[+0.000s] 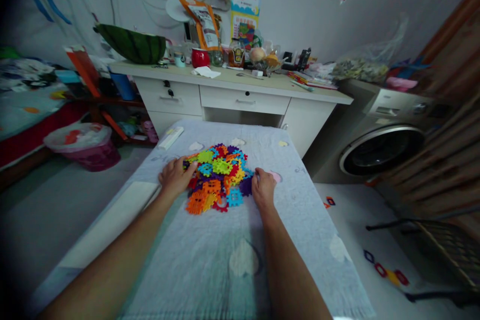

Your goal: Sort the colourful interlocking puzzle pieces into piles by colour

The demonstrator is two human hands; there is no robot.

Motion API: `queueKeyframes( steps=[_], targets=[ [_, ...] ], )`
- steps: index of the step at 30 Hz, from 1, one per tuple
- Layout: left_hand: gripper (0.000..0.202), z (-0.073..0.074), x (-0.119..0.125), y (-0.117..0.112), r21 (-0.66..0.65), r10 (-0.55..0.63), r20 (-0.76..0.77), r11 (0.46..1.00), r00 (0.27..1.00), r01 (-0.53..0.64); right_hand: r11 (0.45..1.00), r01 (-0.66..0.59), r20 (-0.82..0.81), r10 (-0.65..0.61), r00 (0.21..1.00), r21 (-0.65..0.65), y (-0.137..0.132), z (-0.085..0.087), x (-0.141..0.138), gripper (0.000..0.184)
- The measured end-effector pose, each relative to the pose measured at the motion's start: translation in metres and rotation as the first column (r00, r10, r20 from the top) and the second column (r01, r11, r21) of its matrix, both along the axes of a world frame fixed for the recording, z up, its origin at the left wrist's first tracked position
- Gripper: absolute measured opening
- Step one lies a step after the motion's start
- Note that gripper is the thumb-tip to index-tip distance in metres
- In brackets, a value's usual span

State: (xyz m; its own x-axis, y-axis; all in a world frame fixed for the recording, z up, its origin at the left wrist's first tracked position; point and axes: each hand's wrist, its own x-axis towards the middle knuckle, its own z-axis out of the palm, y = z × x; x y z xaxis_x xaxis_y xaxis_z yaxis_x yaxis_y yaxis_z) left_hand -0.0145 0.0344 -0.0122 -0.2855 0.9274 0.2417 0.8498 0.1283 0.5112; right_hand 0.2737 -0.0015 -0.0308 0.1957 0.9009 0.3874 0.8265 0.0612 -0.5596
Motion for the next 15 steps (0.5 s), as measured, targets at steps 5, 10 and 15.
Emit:
queueKeyframes(
  steps=[5, 10, 15],
  targets=[
    [0.047, -0.008, 0.01, -0.002, 0.159, -0.179, 0.077, 0.973, 0.981, 0.165, 0.998, -0.064, -0.087, 0.063, 0.994, -0.007, -0.001, 0.0, -0.003, 0.035],
    [0.042, -0.011, 0.004, 0.004, 0.357, -0.306, 0.146, 0.903, 0.941, 0.238, 0.995, -0.095, -0.16, 0.098, 0.982, 0.024, -0.005, 0.004, -0.014, 0.038],
    [0.037, -0.014, -0.008, 0.015, 0.375, -0.277, 0.275, 0.913, 0.921, 0.162, 0.963, -0.267, -0.253, 0.252, 0.934, -0.025, -0.011, 0.011, -0.028, 0.031]
  ],
)
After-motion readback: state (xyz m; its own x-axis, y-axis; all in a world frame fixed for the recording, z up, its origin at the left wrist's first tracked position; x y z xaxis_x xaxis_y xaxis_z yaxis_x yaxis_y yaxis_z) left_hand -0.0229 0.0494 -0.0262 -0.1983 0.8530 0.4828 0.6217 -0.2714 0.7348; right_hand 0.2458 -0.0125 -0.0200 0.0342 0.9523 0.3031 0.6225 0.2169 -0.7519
